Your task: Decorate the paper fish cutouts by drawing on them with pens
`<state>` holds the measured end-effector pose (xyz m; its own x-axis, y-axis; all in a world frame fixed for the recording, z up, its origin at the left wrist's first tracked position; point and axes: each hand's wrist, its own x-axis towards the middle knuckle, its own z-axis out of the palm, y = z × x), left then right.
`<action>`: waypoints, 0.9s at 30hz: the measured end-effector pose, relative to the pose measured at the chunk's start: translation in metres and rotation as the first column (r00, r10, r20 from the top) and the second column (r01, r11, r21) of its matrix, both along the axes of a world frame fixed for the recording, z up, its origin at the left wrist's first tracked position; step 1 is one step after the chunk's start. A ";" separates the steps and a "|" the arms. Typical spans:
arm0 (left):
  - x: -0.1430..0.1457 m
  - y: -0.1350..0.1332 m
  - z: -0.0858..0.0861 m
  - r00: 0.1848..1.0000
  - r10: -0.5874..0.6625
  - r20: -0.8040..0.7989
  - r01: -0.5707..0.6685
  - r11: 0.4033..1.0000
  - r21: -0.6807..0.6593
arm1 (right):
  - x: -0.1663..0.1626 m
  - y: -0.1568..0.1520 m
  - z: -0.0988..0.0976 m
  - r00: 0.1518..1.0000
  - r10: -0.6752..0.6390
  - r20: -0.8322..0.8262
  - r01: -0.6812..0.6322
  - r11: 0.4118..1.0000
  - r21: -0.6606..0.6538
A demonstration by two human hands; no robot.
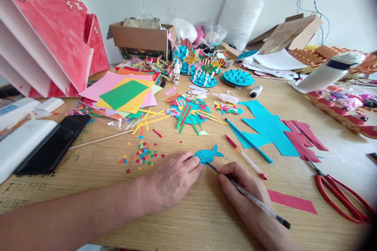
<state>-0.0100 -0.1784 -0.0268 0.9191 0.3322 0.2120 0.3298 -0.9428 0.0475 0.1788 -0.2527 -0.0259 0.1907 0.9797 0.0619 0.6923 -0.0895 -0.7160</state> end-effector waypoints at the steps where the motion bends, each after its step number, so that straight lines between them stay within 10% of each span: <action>1: 0.000 0.000 -0.001 1.000 0.001 0.004 -0.001 1.000 0.001 | 0.000 0.000 0.000 1.000 0.005 -0.003 -0.004 1.000 0.005; 27: 0.001 0.000 0.003 1.000 -0.003 -0.015 0.002 1.000 -0.015 | -0.001 0.000 0.004 1.000 -0.011 0.012 0.011 1.000 0.024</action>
